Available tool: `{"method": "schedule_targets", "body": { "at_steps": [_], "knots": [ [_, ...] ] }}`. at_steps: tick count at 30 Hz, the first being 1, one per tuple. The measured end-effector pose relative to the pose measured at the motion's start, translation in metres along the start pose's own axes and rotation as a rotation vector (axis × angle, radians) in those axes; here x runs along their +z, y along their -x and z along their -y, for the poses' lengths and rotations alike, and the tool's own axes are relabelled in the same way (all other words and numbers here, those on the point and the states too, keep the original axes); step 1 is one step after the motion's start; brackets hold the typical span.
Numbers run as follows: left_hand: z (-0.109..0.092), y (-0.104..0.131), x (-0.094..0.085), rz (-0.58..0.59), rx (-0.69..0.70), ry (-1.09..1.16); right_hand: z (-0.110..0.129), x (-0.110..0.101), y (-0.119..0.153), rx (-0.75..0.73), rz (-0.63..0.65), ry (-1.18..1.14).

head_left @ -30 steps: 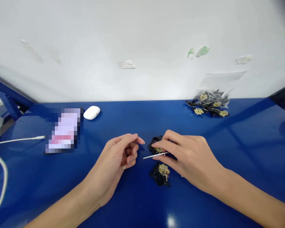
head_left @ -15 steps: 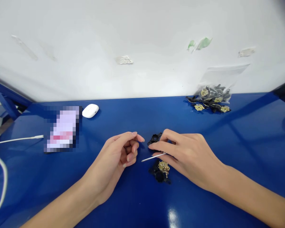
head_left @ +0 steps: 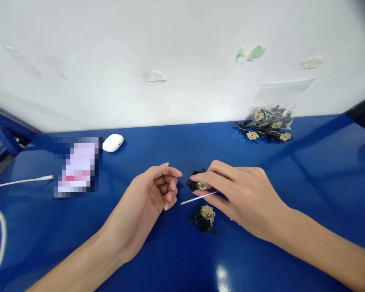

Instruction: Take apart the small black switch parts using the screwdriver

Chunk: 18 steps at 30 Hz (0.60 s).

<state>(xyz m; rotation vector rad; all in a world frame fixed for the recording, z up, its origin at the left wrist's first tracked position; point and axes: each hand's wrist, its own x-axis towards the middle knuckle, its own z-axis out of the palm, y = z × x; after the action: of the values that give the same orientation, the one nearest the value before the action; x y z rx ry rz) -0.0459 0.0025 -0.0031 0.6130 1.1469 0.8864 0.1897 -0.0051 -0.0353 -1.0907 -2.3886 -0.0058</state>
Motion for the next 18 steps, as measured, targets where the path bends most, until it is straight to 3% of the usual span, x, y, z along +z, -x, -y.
{"method": "schedule_targets", "body": {
  "at_steps": [4, 7, 14, 18],
  "knots": [
    [-0.002, 0.003, 0.004, 0.041, 0.020, 0.131, 0.006, -0.005, -0.001, 0.048, -0.136, -0.123],
    [-0.002, 0.008, 0.008, 0.141, -0.028, 0.201, 0.014, -0.007, -0.002, 0.034, -0.198, -0.175],
    [0.000, 0.017, 0.013, 0.390, -0.160, 0.210, 0.029, 0.000, -0.002, 0.046, -0.157, -0.172],
    [0.003, 0.017, 0.011, 0.422, -0.191, 0.198, 0.031, 0.000, -0.001, 0.068, -0.117, -0.184]
  ]
}}
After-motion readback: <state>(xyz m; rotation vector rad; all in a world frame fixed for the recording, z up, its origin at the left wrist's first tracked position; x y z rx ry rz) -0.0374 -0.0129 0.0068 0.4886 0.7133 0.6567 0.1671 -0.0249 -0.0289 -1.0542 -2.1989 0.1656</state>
